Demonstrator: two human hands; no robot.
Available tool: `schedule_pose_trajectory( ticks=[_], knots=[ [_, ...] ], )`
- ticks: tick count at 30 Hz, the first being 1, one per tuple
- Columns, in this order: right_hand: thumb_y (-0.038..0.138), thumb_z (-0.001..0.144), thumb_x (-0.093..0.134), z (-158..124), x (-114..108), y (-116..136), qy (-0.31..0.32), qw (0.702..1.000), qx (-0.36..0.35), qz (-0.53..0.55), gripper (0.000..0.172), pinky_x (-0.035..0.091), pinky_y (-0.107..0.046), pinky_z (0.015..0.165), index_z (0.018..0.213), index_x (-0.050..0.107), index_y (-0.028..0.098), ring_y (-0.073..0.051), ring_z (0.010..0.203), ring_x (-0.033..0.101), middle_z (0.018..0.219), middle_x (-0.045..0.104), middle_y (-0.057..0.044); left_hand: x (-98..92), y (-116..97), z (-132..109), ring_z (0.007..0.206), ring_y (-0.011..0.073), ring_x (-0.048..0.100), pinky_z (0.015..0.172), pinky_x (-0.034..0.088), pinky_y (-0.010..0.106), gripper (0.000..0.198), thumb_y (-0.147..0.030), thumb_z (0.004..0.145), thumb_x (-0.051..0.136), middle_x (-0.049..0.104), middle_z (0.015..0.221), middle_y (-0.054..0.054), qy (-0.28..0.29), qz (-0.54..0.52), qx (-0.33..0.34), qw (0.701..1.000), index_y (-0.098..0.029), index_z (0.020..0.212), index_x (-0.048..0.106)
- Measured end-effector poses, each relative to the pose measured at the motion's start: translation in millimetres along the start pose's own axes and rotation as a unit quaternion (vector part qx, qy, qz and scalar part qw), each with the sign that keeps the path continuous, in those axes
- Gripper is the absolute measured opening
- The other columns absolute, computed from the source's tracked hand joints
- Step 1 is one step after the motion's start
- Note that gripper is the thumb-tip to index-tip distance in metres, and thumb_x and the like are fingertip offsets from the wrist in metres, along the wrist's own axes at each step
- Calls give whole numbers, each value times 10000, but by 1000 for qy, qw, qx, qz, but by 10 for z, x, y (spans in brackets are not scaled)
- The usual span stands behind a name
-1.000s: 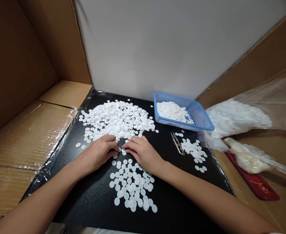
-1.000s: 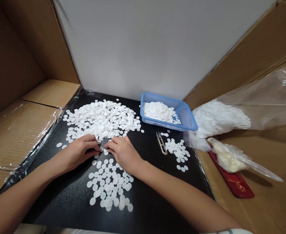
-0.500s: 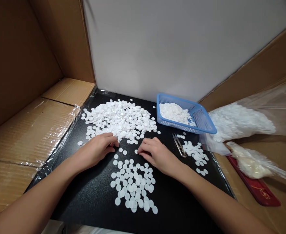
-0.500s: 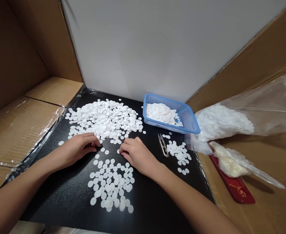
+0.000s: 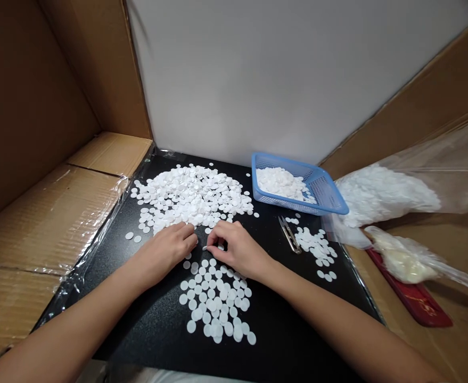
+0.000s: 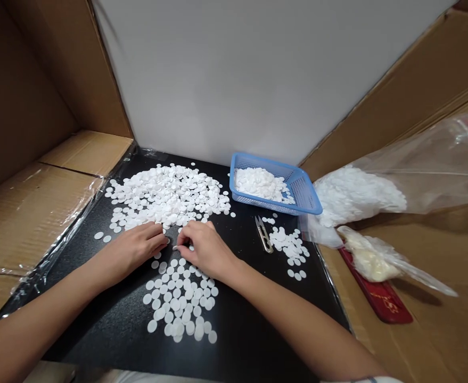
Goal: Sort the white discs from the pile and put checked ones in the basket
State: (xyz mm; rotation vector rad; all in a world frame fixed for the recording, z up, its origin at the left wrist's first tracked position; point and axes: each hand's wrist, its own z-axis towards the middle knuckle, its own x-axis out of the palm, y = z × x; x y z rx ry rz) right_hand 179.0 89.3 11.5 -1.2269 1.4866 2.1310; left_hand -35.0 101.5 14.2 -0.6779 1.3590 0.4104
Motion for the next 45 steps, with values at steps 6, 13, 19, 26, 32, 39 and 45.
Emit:
schedule_pose_trajectory(
  ticks=[6,13,19,26,32,39,45],
  knots=[
    [120,807,653,-181,-250,-250,-12,990,130,57,135,417,-254,576,701,614,192,-129,643,539,745,572,19,28,-68,59,700,153,562,626,430,266,158,-196,931,520,587,806,21,-14,-185,-72,980,-182,814,626],
    [166,973,449,-492,-233,-297,-132,990,52,-15,228,563,-372,793,1013,669,212,-210,891,668,976,680,-78,64,-79,47,778,170,611,673,488,286,158,-185,940,448,632,898,30,-98,-216,-102,966,-214,925,603],
    [181,1033,346,-976,-64,-325,-35,993,-31,-109,523,489,-488,1081,1550,309,250,-244,1369,501,1467,548,-104,8,-128,-173,985,214,687,855,559,353,232,-299,1008,416,710,1086,65,-149,-236,-160,947,-216,1152,578],
    [274,1054,353,-1039,-86,-472,-51,980,-19,-194,639,389,-535,1170,1611,40,249,-255,1465,356,1573,401,-101,188,-289,-375,1351,265,522,1110,461,436,495,-364,1031,436,509,1510,73,-58,-188,-51,979,-297,1516,362],
    [233,1047,352,-1128,-100,-563,-86,972,12,-220,635,355,-576,1177,1606,51,249,-279,1490,285,1618,286,-101,236,-398,-416,1458,313,358,1192,338,489,940,-583,902,589,287,1622,86,9,-109,33,993,-347,1597,3],
    [184,1036,334,-1226,-108,-572,-94,962,6,-257,603,375,-589,1161,1605,134,188,-290,1482,306,1587,351,-149,251,-522,-332,1473,361,292,1159,363,527,1028,-678,848,567,224,1624,150,20,-74,103,992,-295,1599,-22],
    [188,1025,330,-980,-112,-604,-31,967,-32,-252,516,407,-540,1151,1537,349,125,-278,1457,371,1566,407,-148,171,-486,-290,1422,306,433,1157,389,482,603,-555,934,564,442,1553,113,38,-164,102,980,-276,1459,468]
  ],
)
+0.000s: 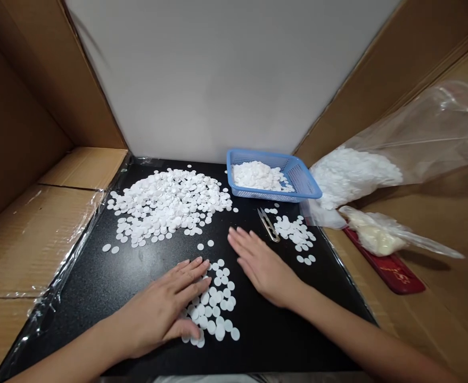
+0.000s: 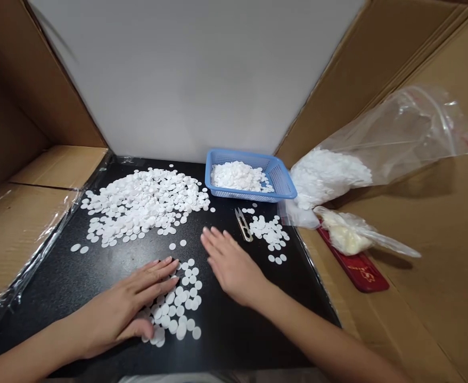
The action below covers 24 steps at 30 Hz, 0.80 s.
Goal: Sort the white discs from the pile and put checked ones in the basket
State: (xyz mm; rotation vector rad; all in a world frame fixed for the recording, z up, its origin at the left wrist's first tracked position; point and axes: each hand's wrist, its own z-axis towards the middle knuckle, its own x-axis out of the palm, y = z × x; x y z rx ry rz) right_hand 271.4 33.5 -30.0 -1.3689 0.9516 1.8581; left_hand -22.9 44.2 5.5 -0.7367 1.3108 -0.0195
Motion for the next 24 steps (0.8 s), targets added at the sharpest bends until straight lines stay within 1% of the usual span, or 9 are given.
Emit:
schedule_pose_trajectory(
  ticks=[2,4,6,10,16,18,20,22,24],
  knots=[
    [157,1007,355,147,-24,-99,-47,996,63,-40,472,381,-592,1141,1455,468,61,-336,1435,391,1514,461,-210,-57,25,85,1323,262,546,1081,471,424,313,-396,1024,471,568,1446,94,-39,-27,-34,998,-253,1255,627],
    [47,960,356,287,-71,-151,-95,990,83,-62,468,347,-604,1141,1384,552,71,-348,1421,397,1467,507,-209,-110,62,235,1164,232,634,974,523,387,286,-250,1044,389,649,1289,95,-89,-27,-77,993,-221,1119,663],
    [10,940,391,405,-110,-111,-119,990,67,-37,446,407,-570,1074,1303,629,112,-330,1295,517,1301,618,-191,-152,108,425,1003,235,655,863,535,381,250,-207,1014,415,674,1085,89,-108,-4,-120,987,-197,1055,662],
    [118,950,575,568,-75,99,-104,987,36,116,246,528,-392,805,1119,729,208,-221,887,613,938,647,-82,-202,204,732,882,252,613,743,488,360,126,-130,899,529,624,923,64,-85,21,-204,975,-181,901,644],
    [109,871,685,645,-57,161,-85,955,36,281,94,516,-311,751,862,712,198,-174,827,606,875,626,-32,-272,242,737,743,191,601,652,440,282,132,-92,809,590,624,801,17,-53,-39,-197,978,-190,728,627],
    [149,868,685,648,-113,176,-87,910,94,395,77,509,-287,689,808,676,196,-152,739,618,797,637,-2,-286,197,714,748,187,609,649,446,277,94,-121,819,598,637,817,14,-62,-53,-203,976,-197,779,638],
    [247,850,717,645,-169,222,-88,832,153,526,81,510,-270,636,819,666,192,-139,662,639,733,648,20,-276,130,716,789,191,632,683,477,289,89,-153,849,593,662,857,20,-95,-124,-211,965,-198,908,642],
    [343,800,770,631,-213,285,-93,757,189,618,200,529,-267,632,852,659,186,-140,643,673,726,671,21,-246,61,732,824,188,658,740,513,307,167,-195,861,623,685,880,23,-134,-266,-202,933,-196,1027,634],
    [380,761,803,605,-246,344,-107,719,204,655,278,546,-263,636,871,640,183,-142,645,697,734,690,15,-212,6,747,820,172,675,773,535,306,245,-227,841,682,696,868,13,-162,-397,-185,884,-196,1080,640]
  ],
)
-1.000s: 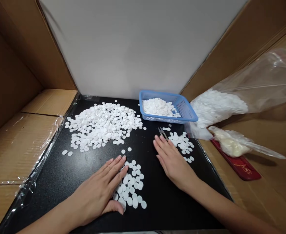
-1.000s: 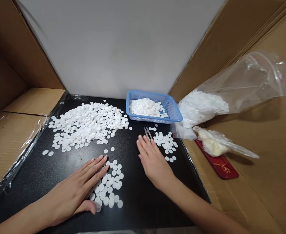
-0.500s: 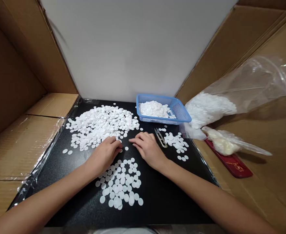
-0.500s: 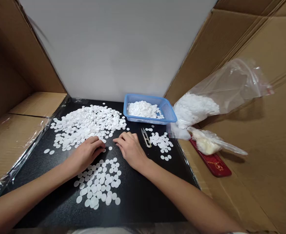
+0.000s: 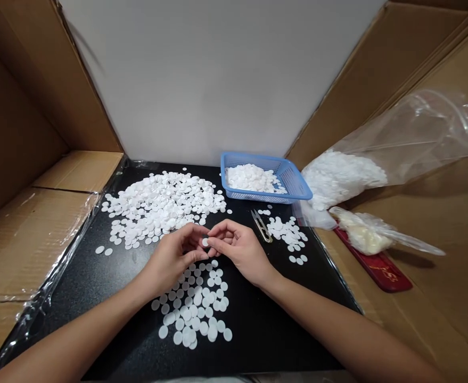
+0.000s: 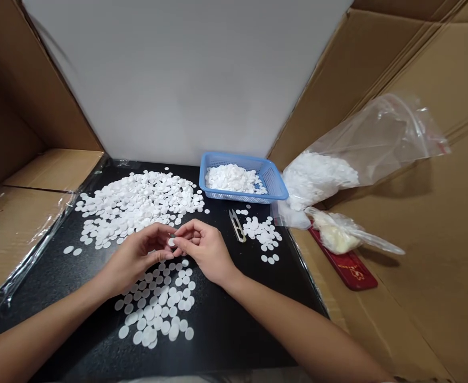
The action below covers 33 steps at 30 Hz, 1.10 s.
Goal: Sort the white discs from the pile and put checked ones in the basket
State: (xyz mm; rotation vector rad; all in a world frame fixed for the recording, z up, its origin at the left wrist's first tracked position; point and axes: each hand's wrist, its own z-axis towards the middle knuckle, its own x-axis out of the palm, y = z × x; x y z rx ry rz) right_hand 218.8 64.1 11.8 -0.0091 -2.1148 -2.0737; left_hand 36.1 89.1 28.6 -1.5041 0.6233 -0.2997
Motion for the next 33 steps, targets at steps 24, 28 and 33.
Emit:
schedule_pose_trajectory(
  ticks=[24,28,33],
  knots=[
    [239,902,673,-217,60,62,-61,951,-229,-201,49,598,-265,661,881,636,214,-148,709,716,802,705,-5,26,-43,-45,777,157,703,719,584,261,54,-251,826,772,735,828,36,-63,-57,121,989,-197,823,770],
    [121,916,627,-245,46,58,-60,890,-357,-276,93,598,-266,695,937,654,208,-152,765,714,829,729,-21,3,-63,-66,780,161,706,677,575,252,58,-211,864,731,745,837,54,-83,27,225,970,-208,819,768],
    [114,927,605,-277,45,63,-44,881,-383,-274,134,622,-293,726,943,671,230,-173,809,740,873,759,-34,-3,-124,-113,754,165,703,641,559,253,102,-219,870,717,754,842,61,-93,81,233,965,-231,794,784]
  ],
)
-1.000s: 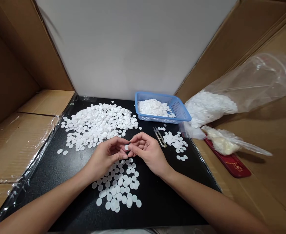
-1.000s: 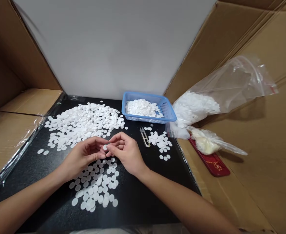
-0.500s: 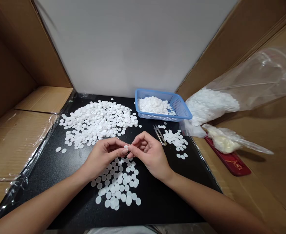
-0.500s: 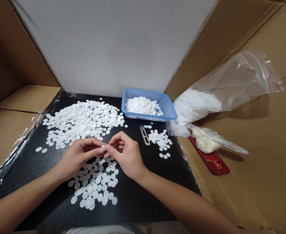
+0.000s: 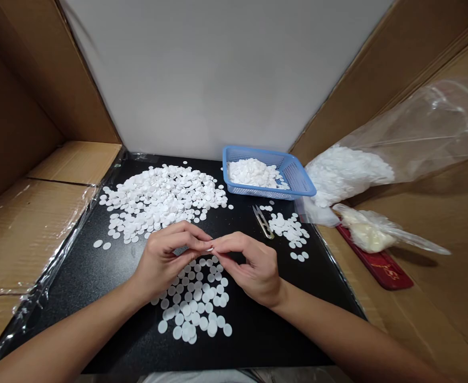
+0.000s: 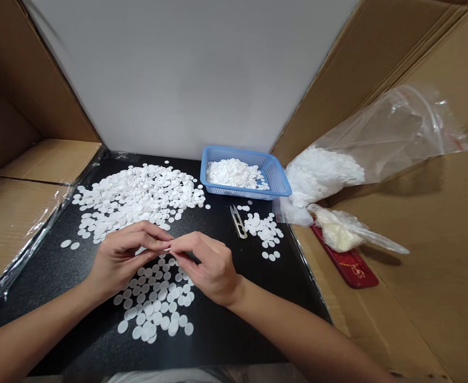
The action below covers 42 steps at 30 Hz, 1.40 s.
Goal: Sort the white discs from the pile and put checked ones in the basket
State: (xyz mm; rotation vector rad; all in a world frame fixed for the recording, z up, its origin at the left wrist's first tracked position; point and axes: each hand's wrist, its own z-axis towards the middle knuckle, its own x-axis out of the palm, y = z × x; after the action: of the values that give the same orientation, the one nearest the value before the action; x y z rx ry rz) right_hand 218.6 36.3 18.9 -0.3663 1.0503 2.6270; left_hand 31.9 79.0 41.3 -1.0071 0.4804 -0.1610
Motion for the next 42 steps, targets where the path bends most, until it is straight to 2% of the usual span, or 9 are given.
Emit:
schedule_pose_trajectory(
  ticks=[6,12,16,18,21,24,31,37,42],
  knots=[
    [149,920,605,-6,-24,-3,26,999,42,22,128,629,-356,728,916,689,246,-207,817,747,860,771,-58,-4,-46,7,737,188,698,647,555,292,139,-318,862,726,759,824,68,3,10,-32,999,-249,762,795],
    [129,931,599,-17,21,27,10,1000,16,16,135,608,-319,709,948,667,244,-187,811,736,873,759,-42,0,-31,5,763,178,697,676,552,278,95,-237,848,735,754,842,61,6,-10,-38,999,-233,764,781],
    [215,948,607,98,-143,-88,63,992,35,-100,50,540,-319,681,947,655,228,-182,729,680,823,724,-31,22,-11,11,830,177,705,757,572,286,94,-266,832,760,750,879,60,17,-129,-135,982,-185,793,733],
    [252,943,602,160,-344,-257,100,966,91,-219,57,491,-348,694,921,646,222,-208,745,650,844,707,-44,34,21,15,819,172,716,764,583,290,160,-309,836,766,760,891,65,19,-197,-211,957,-165,820,698],
    [219,882,636,174,-671,-570,124,902,188,-368,32,424,-350,677,870,606,217,-240,754,611,799,663,-46,48,83,18,756,150,727,726,586,261,232,-354,824,787,772,849,59,20,-271,-304,913,-155,835,668],
    [239,841,681,118,-842,-808,143,872,252,-395,113,406,-340,681,856,571,220,-245,764,604,757,635,-25,61,127,18,755,142,740,722,586,233,270,-360,783,829,782,847,63,25,-311,-368,876,-149,870,685],
    [245,802,698,93,-784,-1010,123,868,312,-365,161,399,-314,656,900,573,219,-221,726,605,763,630,-9,82,85,65,802,179,764,749,610,263,316,-315,730,873,791,909,101,42,-330,-417,846,-135,942,723],
    [177,835,618,151,-827,-937,96,871,310,-368,161,431,-342,730,983,667,215,-232,778,610,722,614,-6,208,-73,278,782,169,765,699,611,207,264,-267,728,878,790,918,114,62,-336,-455,823,-120,902,744],
    [208,973,424,236,-910,-619,22,935,191,-298,386,496,-341,747,1274,666,204,-200,796,610,912,565,-65,366,-208,555,792,170,766,754,614,219,151,-200,788,824,791,916,110,69,-348,-453,818,-114,890,753]
  ],
)
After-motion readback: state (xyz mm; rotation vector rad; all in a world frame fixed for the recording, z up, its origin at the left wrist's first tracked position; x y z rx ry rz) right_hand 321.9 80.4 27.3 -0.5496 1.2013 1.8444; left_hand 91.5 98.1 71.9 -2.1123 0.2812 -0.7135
